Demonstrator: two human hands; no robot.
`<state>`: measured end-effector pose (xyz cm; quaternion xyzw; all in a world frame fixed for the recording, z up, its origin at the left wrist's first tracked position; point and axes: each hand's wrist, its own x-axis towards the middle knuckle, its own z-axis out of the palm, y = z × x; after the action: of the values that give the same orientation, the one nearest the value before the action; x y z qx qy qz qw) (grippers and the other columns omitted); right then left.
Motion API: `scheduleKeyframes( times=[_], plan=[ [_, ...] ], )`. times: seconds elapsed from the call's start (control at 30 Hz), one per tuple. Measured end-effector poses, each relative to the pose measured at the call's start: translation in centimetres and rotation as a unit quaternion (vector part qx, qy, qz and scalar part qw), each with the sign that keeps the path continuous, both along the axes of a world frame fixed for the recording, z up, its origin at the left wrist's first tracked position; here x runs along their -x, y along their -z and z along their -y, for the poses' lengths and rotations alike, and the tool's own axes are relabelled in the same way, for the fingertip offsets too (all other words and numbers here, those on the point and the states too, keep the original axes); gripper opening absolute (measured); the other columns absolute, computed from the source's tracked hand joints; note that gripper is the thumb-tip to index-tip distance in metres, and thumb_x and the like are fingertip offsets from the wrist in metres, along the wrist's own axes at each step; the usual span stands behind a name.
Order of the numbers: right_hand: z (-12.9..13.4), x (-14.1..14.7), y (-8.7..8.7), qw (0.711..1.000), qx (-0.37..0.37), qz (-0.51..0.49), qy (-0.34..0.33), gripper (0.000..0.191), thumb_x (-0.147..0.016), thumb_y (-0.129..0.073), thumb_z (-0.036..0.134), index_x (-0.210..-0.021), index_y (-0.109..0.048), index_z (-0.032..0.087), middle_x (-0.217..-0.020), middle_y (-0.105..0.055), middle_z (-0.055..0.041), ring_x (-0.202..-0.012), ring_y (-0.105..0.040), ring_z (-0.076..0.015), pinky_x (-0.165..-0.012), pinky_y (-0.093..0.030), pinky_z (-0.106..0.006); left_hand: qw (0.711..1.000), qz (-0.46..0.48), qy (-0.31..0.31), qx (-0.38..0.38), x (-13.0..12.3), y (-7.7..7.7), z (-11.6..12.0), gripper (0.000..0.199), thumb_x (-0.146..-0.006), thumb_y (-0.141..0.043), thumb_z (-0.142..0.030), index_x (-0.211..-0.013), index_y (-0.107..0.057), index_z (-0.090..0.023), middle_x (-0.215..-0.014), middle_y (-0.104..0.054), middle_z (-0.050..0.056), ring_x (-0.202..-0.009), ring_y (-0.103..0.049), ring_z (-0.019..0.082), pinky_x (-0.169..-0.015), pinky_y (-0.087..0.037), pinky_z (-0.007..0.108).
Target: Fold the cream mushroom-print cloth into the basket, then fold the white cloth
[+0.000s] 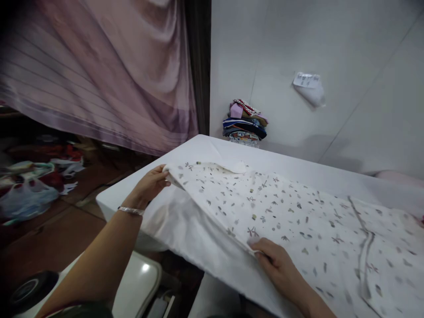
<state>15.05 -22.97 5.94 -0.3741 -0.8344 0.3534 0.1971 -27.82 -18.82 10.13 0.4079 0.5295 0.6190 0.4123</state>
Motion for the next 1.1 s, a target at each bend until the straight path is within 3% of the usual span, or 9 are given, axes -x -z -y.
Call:
scheduleKeyframes(
  times=[0.07, 0.17, 0.27, 0.4, 0.53, 0.7, 0.83, 0.97, 1.1],
  plan=[
    [0.4, 0.7, 0.0, 0.998, 0.003, 0.048, -0.045, 0.029, -0.091, -0.036, 0.034, -0.092, -0.064, 0.024, -0.088, -0.063, -0.0044, -0.084, -0.058, -0.0184, -0.077, -0.046, -0.030, 0.994, -0.077, 0.008, 0.072, 0.7, 1.1, 0.4, 0.017, -0.056, -0.060, -0.025, -0.072, -0.060, -0.017, -0.069, -0.059, 0.001, -0.062, -0.054, 0.013, -0.056, -0.045, 0.023],
    [0.7, 1.6, 0.1, 0.992, 0.009, 0.094, -0.085, 0.025, -0.090, -0.040, 0.031, -0.089, -0.065, 0.025, -0.084, -0.062, -0.0023, -0.077, -0.058, -0.0167, -0.071, -0.046, -0.027, 0.941, -0.263, -0.006, 0.213, 1.5, 3.6, 1.1, 0.004, -0.053, -0.049, -0.019, -0.051, -0.052, -0.018, -0.052, -0.052, 0.000, -0.055, -0.052, 0.015, -0.051, -0.042, 0.025],
    [0.6, 2.1, 0.2, 0.990, 0.010, 0.100, -0.095, 0.024, -0.088, -0.043, 0.029, -0.083, -0.065, 0.024, -0.080, -0.062, -0.0018, -0.073, -0.057, -0.0157, -0.068, -0.045, -0.026, 0.900, -0.359, -0.023, 0.247, 1.6, 5.0, 1.1, 0.007, -0.051, -0.046, -0.015, -0.048, -0.051, -0.019, -0.049, -0.053, 0.002, -0.057, -0.053, 0.018, -0.055, -0.040, 0.027],
    [-0.1, 2.5, 0.4, 0.989, 0.026, 0.097, -0.105, 0.023, -0.086, -0.043, 0.024, -0.078, -0.065, 0.023, -0.076, -0.063, -0.0011, -0.070, -0.057, -0.0147, -0.067, -0.044, -0.025, 0.862, -0.439, -0.039, 0.251, 0.8, 4.3, -1.0, 0.028, -0.055, -0.050, -0.015, -0.077, -0.065, -0.020, -0.085, -0.069, 0.007, -0.085, -0.060, 0.025, -0.074, -0.042, 0.033],
    [-0.7, 2.9, 1.2, 0.990, 0.026, 0.103, -0.089, 0.020, -0.082, -0.044, 0.018, -0.075, -0.062, 0.022, -0.073, -0.063, 0.0006, -0.067, -0.056, -0.0128, -0.065, -0.042, -0.023, 0.822, -0.522, 0.012, 0.227, -2.2, 3.1, -6.3, 0.041, -0.068, -0.047, -0.020, -0.107, -0.061, -0.020, -0.117, -0.062, 0.010, -0.105, -0.057, 0.024, -0.087, -0.041, 0.031],
    [-1.0, 3.1, 1.6, 0.991, 0.025, 0.107, -0.075, 0.019, -0.076, -0.045, 0.012, -0.072, -0.061, 0.021, -0.070, -0.061, 0.0026, -0.064, -0.054, -0.0098, -0.062, -0.039, -0.019, 0.792, -0.570, 0.051, 0.212, -8.1, 3.5, -14.7, 0.048, -0.073, -0.053, -0.037, -0.117, -0.055, -0.019, -0.128, -0.054, 0.013, -0.114, -0.051, 0.028, -0.090, -0.039, 0.035],
    [-1.1, 2.9, 1.6, 0.992, 0.069, 0.089, -0.063, 0.018, -0.075, -0.048, 0.013, -0.072, -0.064, 0.020, -0.071, -0.062, 0.0021, -0.064, -0.055, -0.0094, -0.060, -0.038, -0.018, 0.778, -0.581, 0.067, 0.227, -11.5, 4.7, -19.1, 0.049, -0.068, -0.061, -0.037, -0.111, -0.057, -0.014, -0.120, -0.057, 0.020, -0.110, -0.053, 0.032, -0.084, -0.041, 0.036],
    [-1.7, 1.7, 2.0, 0.981, 0.193, -0.003, -0.015, 0.015, -0.078, -0.052, 0.025, -0.076, -0.067, 0.019, -0.071, -0.062, 0.0005, -0.064, -0.055, -0.0107, -0.060, -0.041, -0.020, 0.780, -0.576, 0.107, 0.222, -12.6, 4.3, -20.9, 0.030, -0.069, -0.058, -0.024, -0.097, -0.061, -0.013, -0.107, -0.063, 0.019, -0.096, -0.060, 0.027, -0.074, -0.043, 0.030],
    [-4.3, 0.0, 1.8, 0.945, 0.284, -0.123, 0.107, 0.030, -0.080, -0.057, 0.044, -0.088, -0.068, 0.018, -0.070, -0.061, -0.0009, -0.059, -0.054, -0.0111, -0.055, -0.044, -0.022, 0.787, -0.582, 0.130, 0.158, -15.4, 1.8, -18.6, 0.022, -0.076, -0.051, -0.027, -0.093, -0.060, -0.017, -0.100, -0.065, 0.013, -0.089, -0.061, 0.026, -0.071, -0.043, 0.031]
  ],
)
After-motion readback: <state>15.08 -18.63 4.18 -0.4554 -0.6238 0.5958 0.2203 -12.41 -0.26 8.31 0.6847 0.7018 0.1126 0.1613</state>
